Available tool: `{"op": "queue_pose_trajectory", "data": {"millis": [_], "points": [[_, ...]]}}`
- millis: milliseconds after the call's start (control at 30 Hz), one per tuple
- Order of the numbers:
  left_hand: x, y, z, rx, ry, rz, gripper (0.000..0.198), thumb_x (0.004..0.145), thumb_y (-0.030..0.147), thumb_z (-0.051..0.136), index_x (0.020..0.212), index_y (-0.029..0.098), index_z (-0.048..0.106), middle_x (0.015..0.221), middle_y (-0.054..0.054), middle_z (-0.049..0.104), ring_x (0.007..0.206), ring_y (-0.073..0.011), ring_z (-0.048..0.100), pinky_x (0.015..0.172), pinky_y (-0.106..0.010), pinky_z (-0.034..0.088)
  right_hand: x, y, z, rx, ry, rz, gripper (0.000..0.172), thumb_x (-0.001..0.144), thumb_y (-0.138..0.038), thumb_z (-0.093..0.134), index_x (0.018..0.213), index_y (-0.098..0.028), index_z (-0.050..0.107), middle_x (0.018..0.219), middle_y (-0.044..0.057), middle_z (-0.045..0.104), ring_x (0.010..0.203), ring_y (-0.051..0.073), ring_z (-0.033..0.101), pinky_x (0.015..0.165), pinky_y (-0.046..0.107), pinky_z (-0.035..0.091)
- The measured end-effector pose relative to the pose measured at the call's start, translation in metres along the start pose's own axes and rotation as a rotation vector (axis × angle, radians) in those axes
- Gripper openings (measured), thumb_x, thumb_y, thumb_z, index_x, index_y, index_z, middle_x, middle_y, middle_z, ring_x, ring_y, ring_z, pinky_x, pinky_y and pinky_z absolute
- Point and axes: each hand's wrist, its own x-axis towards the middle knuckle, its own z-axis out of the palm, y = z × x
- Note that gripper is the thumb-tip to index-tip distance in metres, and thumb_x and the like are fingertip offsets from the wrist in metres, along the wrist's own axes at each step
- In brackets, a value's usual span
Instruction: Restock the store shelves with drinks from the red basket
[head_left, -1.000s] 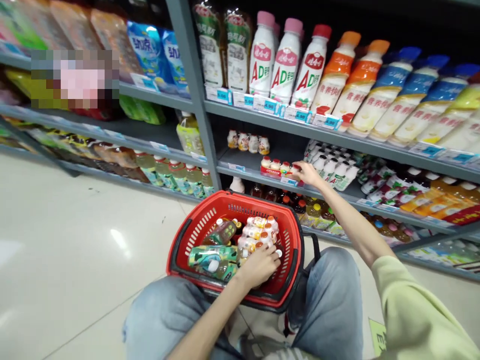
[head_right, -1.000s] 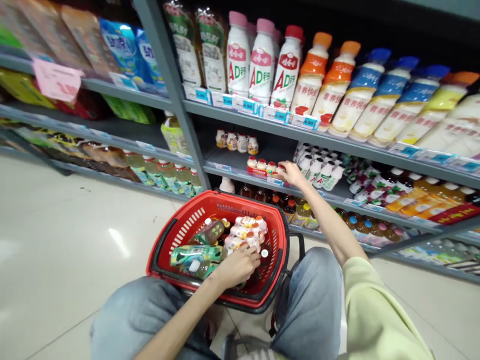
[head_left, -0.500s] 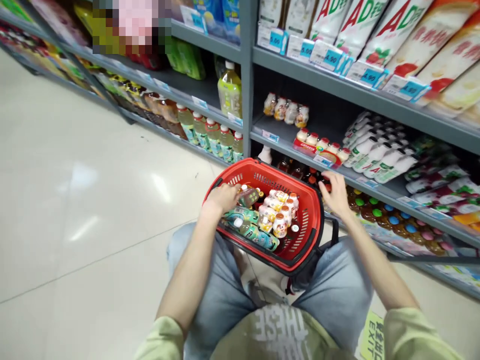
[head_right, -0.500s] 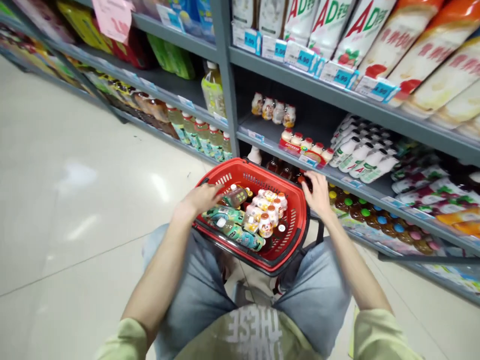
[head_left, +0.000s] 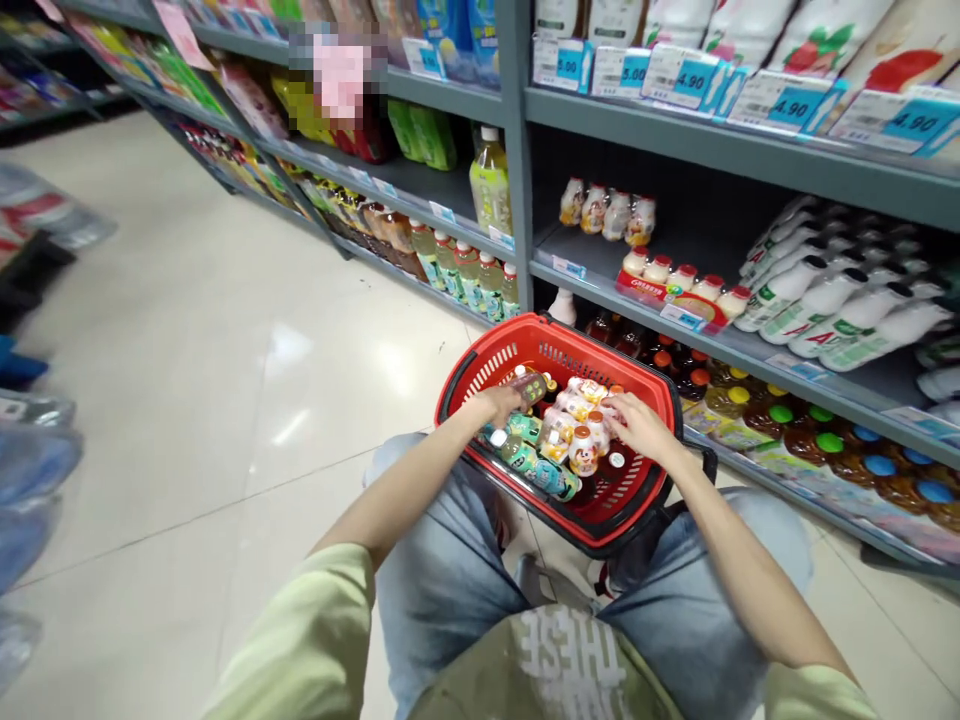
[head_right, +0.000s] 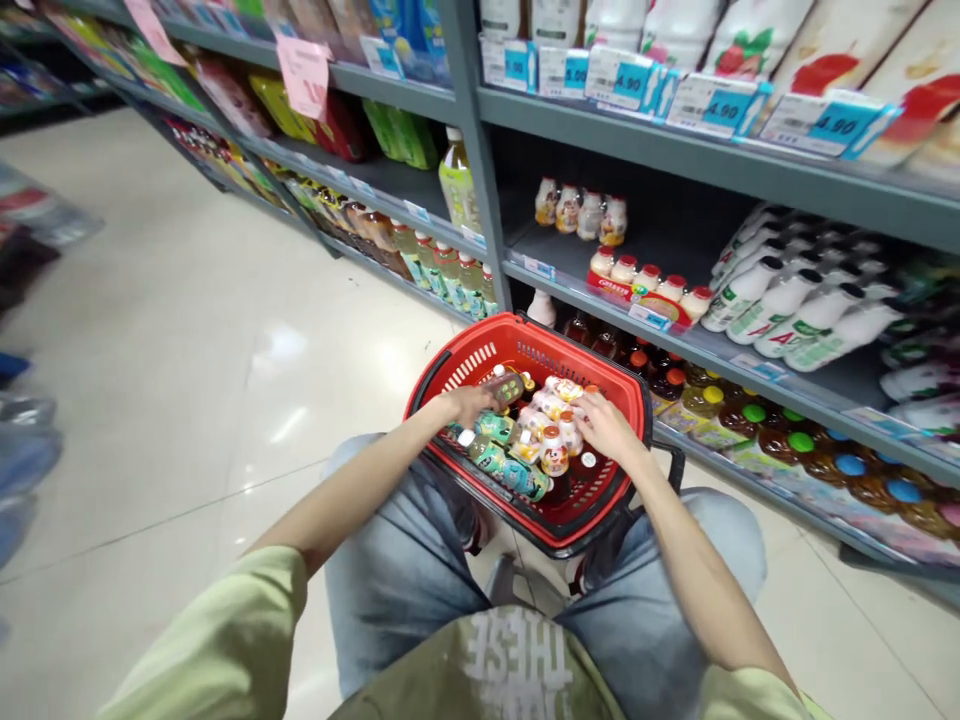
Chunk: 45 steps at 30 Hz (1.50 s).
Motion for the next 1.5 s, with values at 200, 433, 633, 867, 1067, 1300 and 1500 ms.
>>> {"op": "queue_pose_trajectory", "data": {"millis": [200,433,633,867,1067,1300,1500], "points": [[0.022,0.01,0.013,0.122,-0.013,-0.004,0.074,0.054,0.002,0.078,0.126,0.018,0.069,0.133,-0.021,0.065,0.123,-0.0367,0.063,0.102,-0.046,0.051,0.005,-0.008,0.007,-0.011,-0.056,0.004,0.031,0.098,-0.017,0.054,0.125,-0.012,0.067,0.122,0.016,0.069,0.115,0.026,0.064,0.102,0.041,0.051],[0.017,0.016,-0.004,0.241,-0.006,0.052,0.074,0.047,0.002,0.08,0.119,0.015,0.068,0.126,-0.021,0.07,0.121,-0.0369,0.066,0.101,-0.043,0.053,0.008,-0.008,0.009,0.0,-0.021,0.014,0.028,0.096,-0.017,0.057,0.121,-0.014,0.068,0.124,0.015,0.07,0.117,0.026,0.064,0.103,0.041,0.05],[-0.001,0.014,-0.032,0.051,0.316,0.124,0.08,0.059,0.013,0.075,0.137,0.019,0.058,0.14,-0.017,0.063,0.127,-0.0349,0.063,0.104,-0.04,0.051,0.017,-0.016,0.003,0.069,0.075,0.07,0.03,0.095,-0.016,0.059,0.123,-0.015,0.066,0.129,0.016,0.068,0.124,0.028,0.062,0.108,0.044,0.048],[-0.027,0.057,-0.055,-0.535,0.751,0.315,0.053,0.069,0.035,0.075,0.119,0.018,0.065,0.109,-0.007,0.076,0.1,-0.0275,0.071,0.09,-0.036,0.057,0.026,-0.052,0.025,0.618,0.206,0.045,0.086,0.072,-0.044,0.089,0.145,-0.019,0.05,0.145,0.016,0.058,0.133,0.03,0.057,0.115,0.046,0.043],[-0.025,0.08,-0.054,-0.996,0.744,0.402,0.064,0.063,0.047,0.087,0.113,0.013,0.065,0.107,-0.01,0.076,0.096,-0.0278,0.072,0.088,-0.039,0.059,0.014,-0.088,0.038,1.018,0.136,0.059,0.069,0.064,-0.05,0.091,0.12,-0.021,0.064,0.105,0.003,0.072,0.1,0.024,0.068,0.093,0.04,0.056],[-0.011,0.078,-0.046,-1.263,0.712,0.423,0.07,0.085,0.068,0.064,0.13,0.014,0.066,0.117,-0.012,0.075,0.104,-0.0274,0.07,0.094,-0.039,0.056,-0.001,-0.099,0.032,1.203,0.067,0.124,0.041,0.076,-0.053,0.082,0.092,-0.021,0.063,0.074,-0.001,0.065,0.064,0.017,0.059,0.066,0.033,0.052],[-0.01,0.078,-0.045,-1.292,0.691,0.433,0.07,0.087,0.068,0.063,0.132,0.015,0.065,0.119,-0.012,0.074,0.106,-0.0281,0.069,0.09,-0.036,0.056,-0.002,-0.1,0.033,1.209,0.19,0.214,0.073,0.067,-0.05,0.09,0.125,-0.024,0.055,0.097,0.003,0.068,0.09,0.022,0.065,0.08,0.037,0.057]]}}
